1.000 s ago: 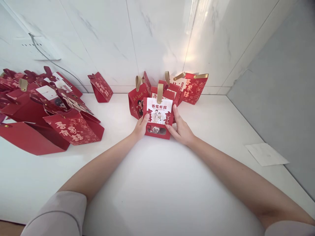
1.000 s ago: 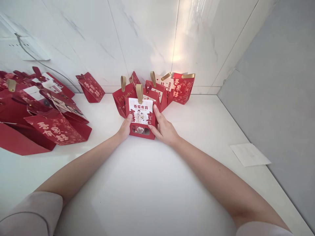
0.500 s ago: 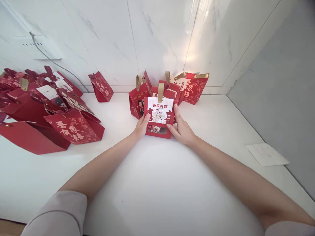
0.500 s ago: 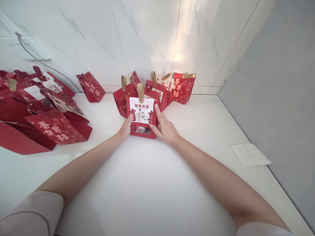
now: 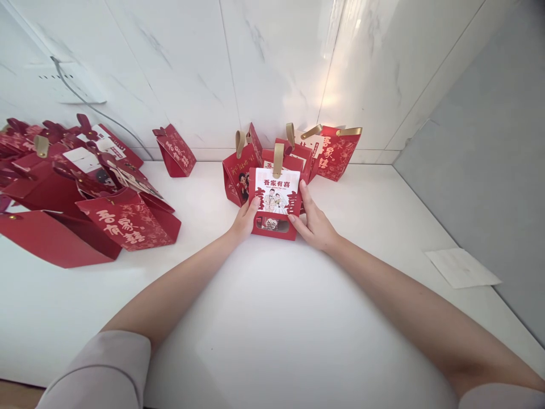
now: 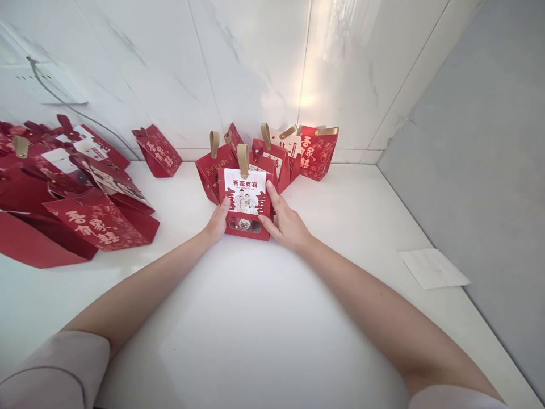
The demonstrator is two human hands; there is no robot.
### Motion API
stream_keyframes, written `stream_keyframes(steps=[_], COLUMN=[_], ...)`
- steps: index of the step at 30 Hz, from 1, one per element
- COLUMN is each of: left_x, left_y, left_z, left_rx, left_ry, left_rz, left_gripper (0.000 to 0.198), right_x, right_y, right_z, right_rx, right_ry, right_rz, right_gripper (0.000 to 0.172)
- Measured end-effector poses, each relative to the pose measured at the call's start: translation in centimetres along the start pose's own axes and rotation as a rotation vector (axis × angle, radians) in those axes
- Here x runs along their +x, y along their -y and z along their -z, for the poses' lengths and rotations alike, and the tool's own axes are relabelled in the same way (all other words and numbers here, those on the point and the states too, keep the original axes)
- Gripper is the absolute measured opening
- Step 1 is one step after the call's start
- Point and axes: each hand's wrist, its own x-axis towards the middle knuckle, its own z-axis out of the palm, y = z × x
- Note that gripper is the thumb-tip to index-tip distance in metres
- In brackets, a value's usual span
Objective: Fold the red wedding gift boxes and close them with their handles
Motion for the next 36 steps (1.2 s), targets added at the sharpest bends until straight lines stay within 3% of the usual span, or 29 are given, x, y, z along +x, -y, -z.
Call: stream_keyframes(steps=[21,30,36], left_x=[0.05,0.04,0.02], left_y=[-0.01,-0.07,-0.25], left_z=[0.03,0.06,0.09], left_rx=[-0.003,0.014,0.016], left_ry=[0.007,0.008,0.008], left_rz=[0.005,0.002,0.005], left_gripper=[0.060,0.063,0.063], right_x=[0.16,0.48,0.60], right_y=[-0.67,-0.62,-0.90], right_z=[-0.23,-0.28,-0.41], right_rx=[0.063,0.305,0.354], right_ry=[-0.031,-0.020,0.035], right_rz=[-0.043,-0.048,-0.099], right_gripper=[0.075,0.092,0.085])
